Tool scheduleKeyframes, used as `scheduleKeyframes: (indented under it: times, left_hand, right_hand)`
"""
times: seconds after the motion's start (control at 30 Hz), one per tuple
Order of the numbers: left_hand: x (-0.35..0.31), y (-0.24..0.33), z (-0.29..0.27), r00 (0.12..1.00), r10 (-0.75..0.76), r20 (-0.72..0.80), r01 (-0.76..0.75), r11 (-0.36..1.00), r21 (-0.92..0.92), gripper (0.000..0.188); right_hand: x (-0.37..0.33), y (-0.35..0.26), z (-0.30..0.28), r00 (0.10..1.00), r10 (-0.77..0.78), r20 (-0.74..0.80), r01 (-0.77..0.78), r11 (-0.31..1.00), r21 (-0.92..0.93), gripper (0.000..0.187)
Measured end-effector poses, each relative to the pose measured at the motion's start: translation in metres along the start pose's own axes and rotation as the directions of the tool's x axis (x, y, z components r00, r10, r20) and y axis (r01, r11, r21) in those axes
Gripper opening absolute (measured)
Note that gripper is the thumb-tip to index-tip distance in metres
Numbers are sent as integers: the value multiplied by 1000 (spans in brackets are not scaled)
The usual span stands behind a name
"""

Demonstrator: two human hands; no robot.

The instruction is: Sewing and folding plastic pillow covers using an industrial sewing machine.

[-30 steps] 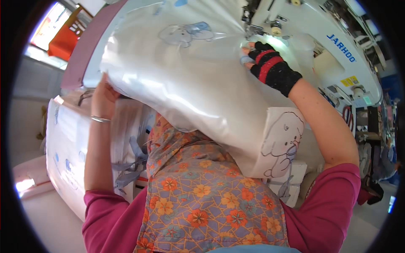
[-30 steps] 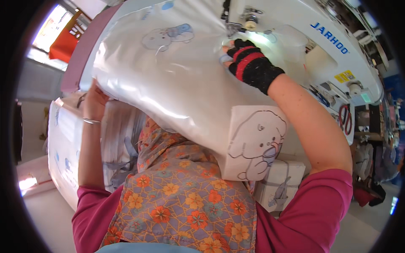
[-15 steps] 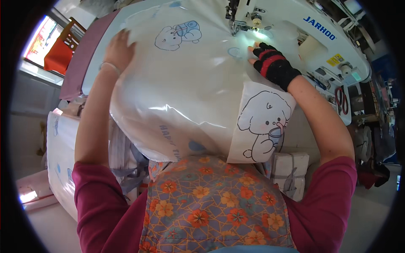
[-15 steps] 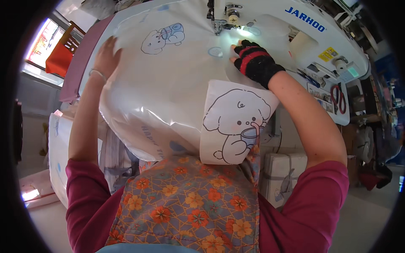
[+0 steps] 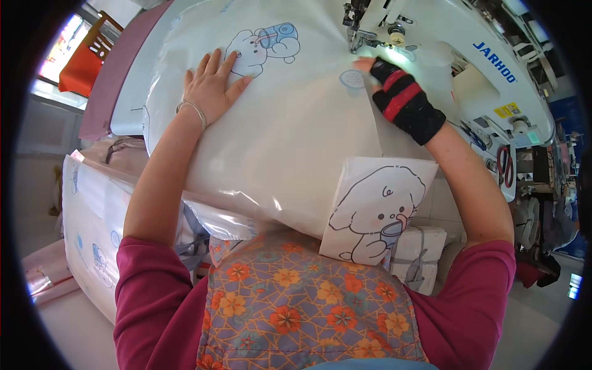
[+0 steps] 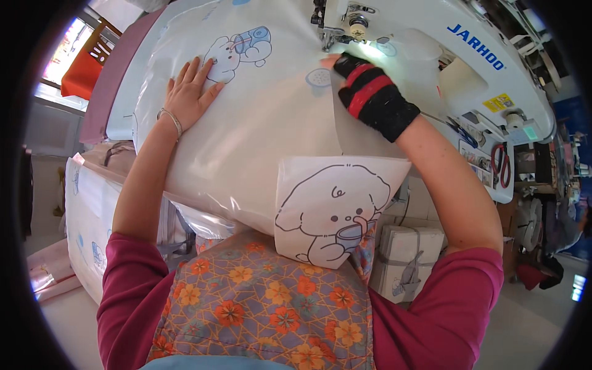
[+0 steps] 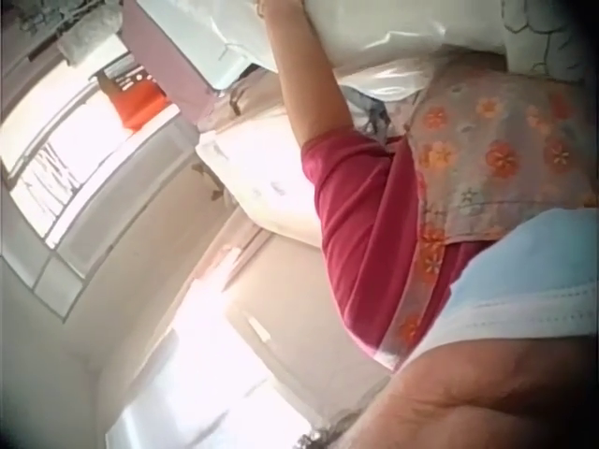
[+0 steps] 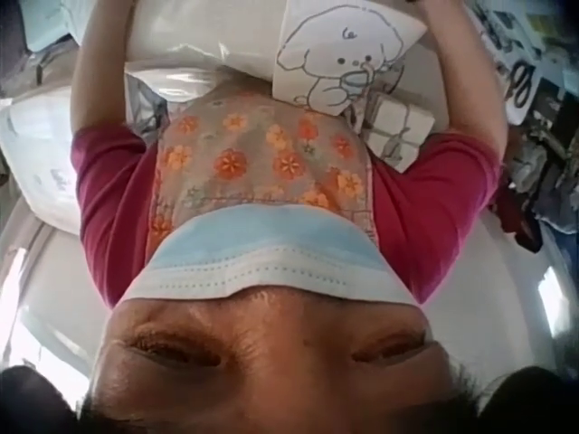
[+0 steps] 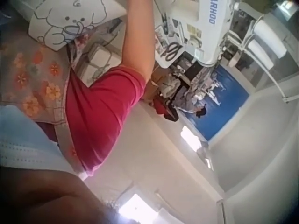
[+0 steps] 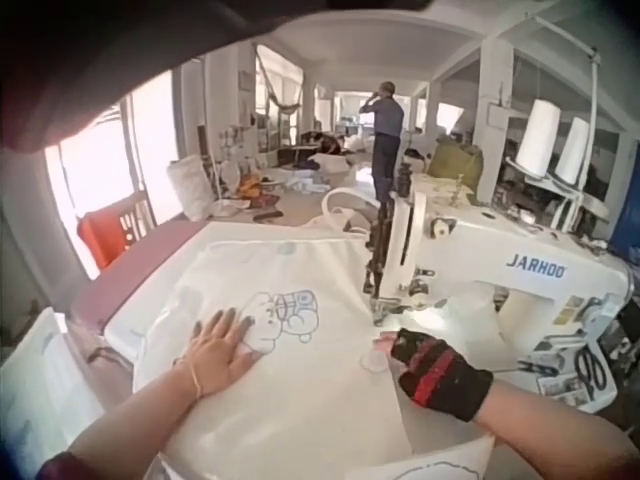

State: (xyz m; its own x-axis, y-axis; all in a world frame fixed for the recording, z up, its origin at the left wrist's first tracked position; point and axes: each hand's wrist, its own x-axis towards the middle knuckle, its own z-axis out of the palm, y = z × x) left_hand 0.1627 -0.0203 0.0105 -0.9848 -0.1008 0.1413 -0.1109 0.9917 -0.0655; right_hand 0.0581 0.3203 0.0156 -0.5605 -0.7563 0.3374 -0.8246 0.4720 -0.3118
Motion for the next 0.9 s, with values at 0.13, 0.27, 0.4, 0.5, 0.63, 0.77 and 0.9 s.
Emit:
scheduleKeyframes:
  times: [0.13,0.27,0.4,0.5,0.63,0.77,0.9]
  left_hand:
    - [6,-3,5,1000,6,-11,-6,1000,12,67]
    - [28,-11,11,999,18,-29,-18,1000,-9,66]
    - [55,-20,14,1000,-3,-14,3,1000,19,66]
    - [68,-27,16,998,59,-32,-59,998,-10,66]
    - [77,-35,28,995,73,-74,-76,996,-41,63]
    - [83,-44,36,973,139,-186,-165,978,-131,56]
    - [77,-26,12,978,142,-151,-165,975,-150,51]
  right_hand:
    - [-4,6,9,986,-123,115,132,988,-74,59]
    - [2,23,16,985,-149,82,158,982,-108,60]
    - [10,13,-7,981,-100,168,100,995,11,49]
    - [-4,-18,-51,884,142,445,-325,871,369,32]
    - [-78,-65,-80,898,0,441,-207,883,422,28]
    - [-152,-52,-79,574,466,673,-296,885,-360,27]
    - [-189,-32,-86,813,470,342,-402,880,-253,21]
